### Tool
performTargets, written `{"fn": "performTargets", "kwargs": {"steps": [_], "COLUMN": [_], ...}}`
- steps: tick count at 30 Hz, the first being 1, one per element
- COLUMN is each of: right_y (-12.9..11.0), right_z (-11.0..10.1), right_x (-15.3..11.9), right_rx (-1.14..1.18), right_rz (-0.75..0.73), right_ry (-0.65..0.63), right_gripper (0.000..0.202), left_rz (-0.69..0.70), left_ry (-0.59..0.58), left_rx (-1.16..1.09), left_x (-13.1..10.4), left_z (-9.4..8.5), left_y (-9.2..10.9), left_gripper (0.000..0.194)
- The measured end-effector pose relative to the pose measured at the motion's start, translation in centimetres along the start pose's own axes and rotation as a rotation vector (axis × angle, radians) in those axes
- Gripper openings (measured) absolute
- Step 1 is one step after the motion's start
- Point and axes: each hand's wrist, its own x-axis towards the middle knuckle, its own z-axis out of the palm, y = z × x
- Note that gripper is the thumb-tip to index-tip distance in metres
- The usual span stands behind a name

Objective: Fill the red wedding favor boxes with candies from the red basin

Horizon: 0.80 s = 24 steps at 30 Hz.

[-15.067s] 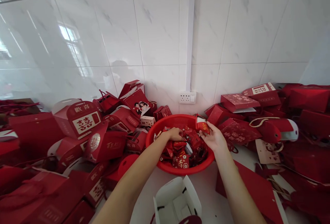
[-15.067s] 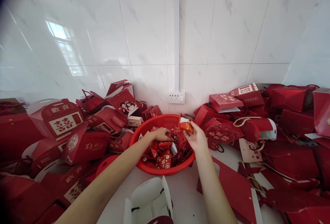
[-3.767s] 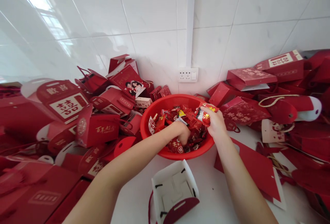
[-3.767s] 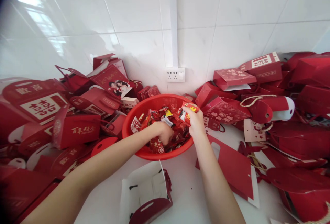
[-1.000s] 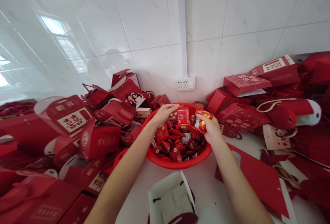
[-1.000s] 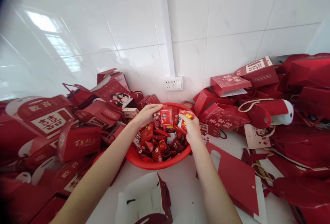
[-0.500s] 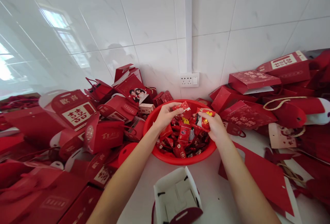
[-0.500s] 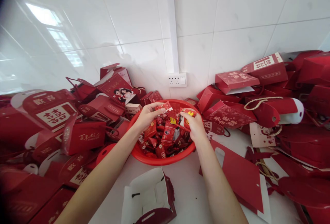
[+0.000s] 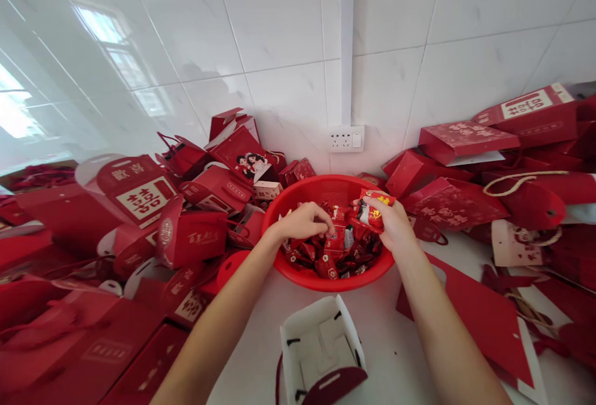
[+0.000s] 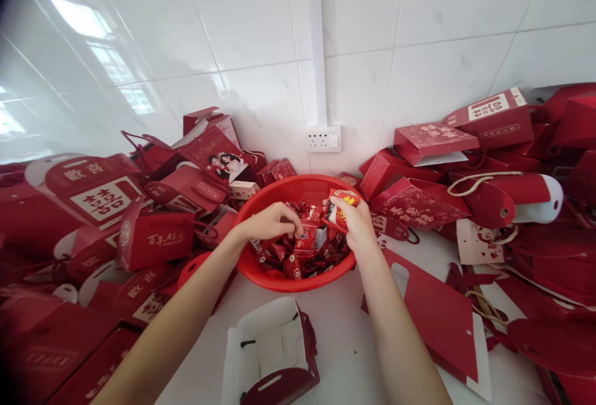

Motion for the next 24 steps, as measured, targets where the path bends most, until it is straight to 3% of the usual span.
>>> {"fn": "performTargets", "kwargs": {"steps": [2,5,9,15,21,24], "right_y": [0.0,-0.1,-0.1,0.1,0.2,0.2], "right_z": [0.0,0.0,0.0,0.1,0.1,0.1], "right_x": [0.0,0.1,0.1,0.0,-0.1,0.0], "right_rx": [0.002,-0.001,0.000,0.000,0.004,0.002], "right_rz": [0.002,0.013,0.033,-0.013,-0.008,-0.007], "right_ry": [0.002,0.001,0.022,-0.006,0.003,-0.002], "right_gripper": [0.027,0.025,0.025,0.025,0.025,0.028], "left_rz": [-0.096,-0.219,-0.190,-0.155,-0.316,-0.313], "left_ry": [-0.126,-0.180,-0.184,-0.228,-0.344,-0.331], "left_rx": [0.108,0.307,0.433,0.513,0.726,0.744], "left_x": [-0.9,-2.3,-2.7,-0.1,2.5,3.9], "left_z": [-0.3,-1.0,-1.4,-0.4,0.0,0.4], "left_y": [0.2,0.4,0.3,-0.2,0.0,0.0], "left_gripper": [0.026,0.029,0.041,0.071,0.073,0.053]}}
